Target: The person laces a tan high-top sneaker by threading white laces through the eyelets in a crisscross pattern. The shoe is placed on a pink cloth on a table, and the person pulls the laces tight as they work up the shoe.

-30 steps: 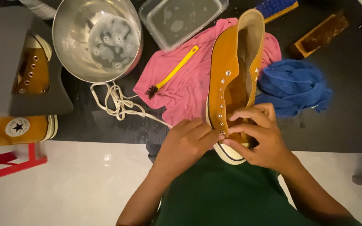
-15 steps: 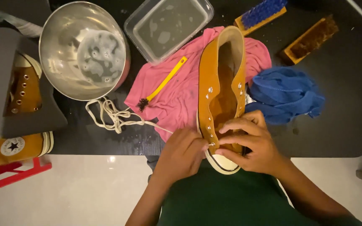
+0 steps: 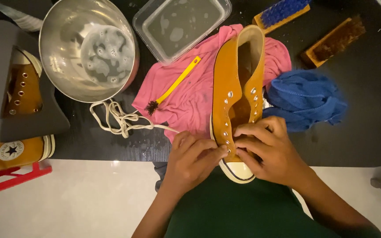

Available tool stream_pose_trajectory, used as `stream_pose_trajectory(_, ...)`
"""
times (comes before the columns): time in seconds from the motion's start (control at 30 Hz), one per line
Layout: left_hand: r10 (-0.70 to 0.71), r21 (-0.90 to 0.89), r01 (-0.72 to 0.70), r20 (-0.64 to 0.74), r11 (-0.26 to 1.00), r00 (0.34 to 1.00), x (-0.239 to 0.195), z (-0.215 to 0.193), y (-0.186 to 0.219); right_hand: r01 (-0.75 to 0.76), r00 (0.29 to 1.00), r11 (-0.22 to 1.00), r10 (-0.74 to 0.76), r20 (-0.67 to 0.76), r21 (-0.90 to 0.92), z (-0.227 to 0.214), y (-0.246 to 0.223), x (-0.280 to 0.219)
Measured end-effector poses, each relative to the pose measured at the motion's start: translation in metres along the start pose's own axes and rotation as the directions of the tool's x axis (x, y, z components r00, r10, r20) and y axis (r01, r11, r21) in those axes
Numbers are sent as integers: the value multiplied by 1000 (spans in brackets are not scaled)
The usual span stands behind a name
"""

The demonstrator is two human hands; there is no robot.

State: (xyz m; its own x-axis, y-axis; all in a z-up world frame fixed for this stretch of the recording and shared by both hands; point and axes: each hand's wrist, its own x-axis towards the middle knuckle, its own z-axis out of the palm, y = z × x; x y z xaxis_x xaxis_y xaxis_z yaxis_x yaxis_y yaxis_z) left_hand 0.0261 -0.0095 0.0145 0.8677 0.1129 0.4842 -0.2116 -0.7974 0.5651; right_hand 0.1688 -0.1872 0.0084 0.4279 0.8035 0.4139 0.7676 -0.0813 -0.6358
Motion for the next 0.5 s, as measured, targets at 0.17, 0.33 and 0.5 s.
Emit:
stream_pose_trajectory(0.17,-37,45,38,-29,998,999,-1,4,3,22,1000,990,-24,-14,-137,-2,-1,-10)
stream_pose_trajectory(0.33,-13,23,14,-32,1000,999,-8,8,1,-13,1000,979,17,19,-202,-7,-6,-7)
stream_pose_trajectory(0.5,9,84,-7,-24,996,1000,-8,7,7,-1,993,987,20,116,-159,-11,-6,-3)
